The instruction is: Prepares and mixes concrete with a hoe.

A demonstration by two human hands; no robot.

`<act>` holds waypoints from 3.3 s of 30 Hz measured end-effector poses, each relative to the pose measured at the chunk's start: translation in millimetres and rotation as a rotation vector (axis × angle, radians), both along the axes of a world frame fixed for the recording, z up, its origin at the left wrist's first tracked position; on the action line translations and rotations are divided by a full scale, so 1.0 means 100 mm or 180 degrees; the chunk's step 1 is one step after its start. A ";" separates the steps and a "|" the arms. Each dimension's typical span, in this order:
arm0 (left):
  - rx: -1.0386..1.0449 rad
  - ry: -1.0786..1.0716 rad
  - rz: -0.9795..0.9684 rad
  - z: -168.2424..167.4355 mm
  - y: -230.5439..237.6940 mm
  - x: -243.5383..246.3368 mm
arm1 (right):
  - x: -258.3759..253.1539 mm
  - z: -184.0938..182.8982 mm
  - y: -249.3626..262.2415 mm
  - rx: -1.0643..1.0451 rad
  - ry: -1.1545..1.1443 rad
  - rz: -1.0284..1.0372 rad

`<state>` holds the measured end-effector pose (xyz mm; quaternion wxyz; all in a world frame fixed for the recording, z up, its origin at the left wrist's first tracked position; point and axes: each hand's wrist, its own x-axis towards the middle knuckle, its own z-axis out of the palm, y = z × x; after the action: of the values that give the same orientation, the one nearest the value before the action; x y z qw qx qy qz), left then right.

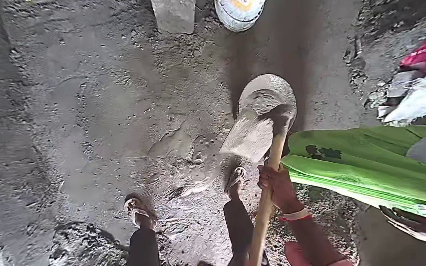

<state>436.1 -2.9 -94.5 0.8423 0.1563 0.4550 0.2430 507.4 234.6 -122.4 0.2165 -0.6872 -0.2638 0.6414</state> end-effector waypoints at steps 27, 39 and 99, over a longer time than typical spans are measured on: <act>0.0095 0.1958 -0.1560 -2.10 -0.14 -2.12 | -0.99 -2.23 -1.27 -0.1377 -0.0345 0.0346; -0.0185 0.2216 0.1192 -2.19 0.04 -3.23 | -3.75 -3.88 1.08 0.0879 -0.0971 0.2469; 0.2087 0.2659 0.0199 -2.64 3.48 -1.28 | -0.24 -2.85 -0.95 -0.0926 -0.1119 0.0526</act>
<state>307.9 345.3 -358.1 0.4886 0.4812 0.6563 0.3146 483.7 139.3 -407.8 0.0128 -0.7882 -0.2577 0.5587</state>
